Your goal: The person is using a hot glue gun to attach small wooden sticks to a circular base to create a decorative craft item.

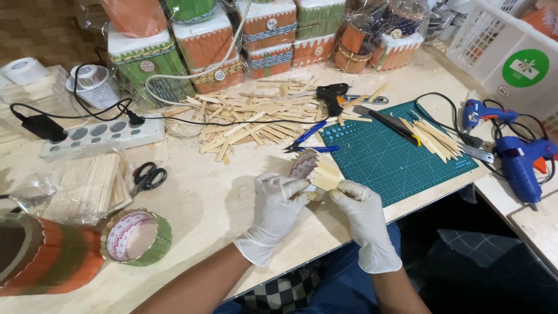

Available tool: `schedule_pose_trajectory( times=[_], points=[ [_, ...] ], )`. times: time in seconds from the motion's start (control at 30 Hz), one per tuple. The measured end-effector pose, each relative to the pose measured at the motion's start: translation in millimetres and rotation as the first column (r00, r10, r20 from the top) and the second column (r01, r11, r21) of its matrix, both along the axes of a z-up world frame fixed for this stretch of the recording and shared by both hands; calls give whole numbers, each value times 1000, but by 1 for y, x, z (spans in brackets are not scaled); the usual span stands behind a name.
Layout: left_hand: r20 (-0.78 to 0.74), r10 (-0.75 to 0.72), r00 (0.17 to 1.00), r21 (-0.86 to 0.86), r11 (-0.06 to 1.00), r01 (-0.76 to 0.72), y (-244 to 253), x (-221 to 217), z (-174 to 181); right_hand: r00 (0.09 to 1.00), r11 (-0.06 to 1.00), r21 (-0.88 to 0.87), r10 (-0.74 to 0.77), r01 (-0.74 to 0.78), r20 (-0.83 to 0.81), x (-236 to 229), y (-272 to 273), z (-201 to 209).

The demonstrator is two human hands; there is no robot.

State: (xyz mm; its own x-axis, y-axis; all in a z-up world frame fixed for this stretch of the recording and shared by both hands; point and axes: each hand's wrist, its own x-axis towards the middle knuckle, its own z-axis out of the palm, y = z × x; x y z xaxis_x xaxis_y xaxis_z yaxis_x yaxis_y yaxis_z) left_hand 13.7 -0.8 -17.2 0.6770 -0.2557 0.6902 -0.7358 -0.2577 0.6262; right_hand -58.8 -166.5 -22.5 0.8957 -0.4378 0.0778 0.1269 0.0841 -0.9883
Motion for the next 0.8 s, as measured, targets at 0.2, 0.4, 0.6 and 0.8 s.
schedule_pose_trajectory(
  times=[0.2, 0.4, 0.6, 0.8],
  points=[
    [53, 9, 999, 56, 998, -12, -1, 1, 2, 1000, 999, 36, -11, 12, -17, 4, -15, -19],
    [218, 66, 974, 128, 987, -96, -5, 6, -11, 999, 996, 78, -47, 47, 2, 4, -8, -16],
    [315, 60, 947, 155, 981, -114, 0, -17, 18, 1000, 969, -246, -21, 19, -5, 4, -5, -11],
    [415, 109, 903, 172, 965, -196, 6, -13, 37, 993, 885, -450, -101, 116, 58, -6, 2, -11]
  ],
)
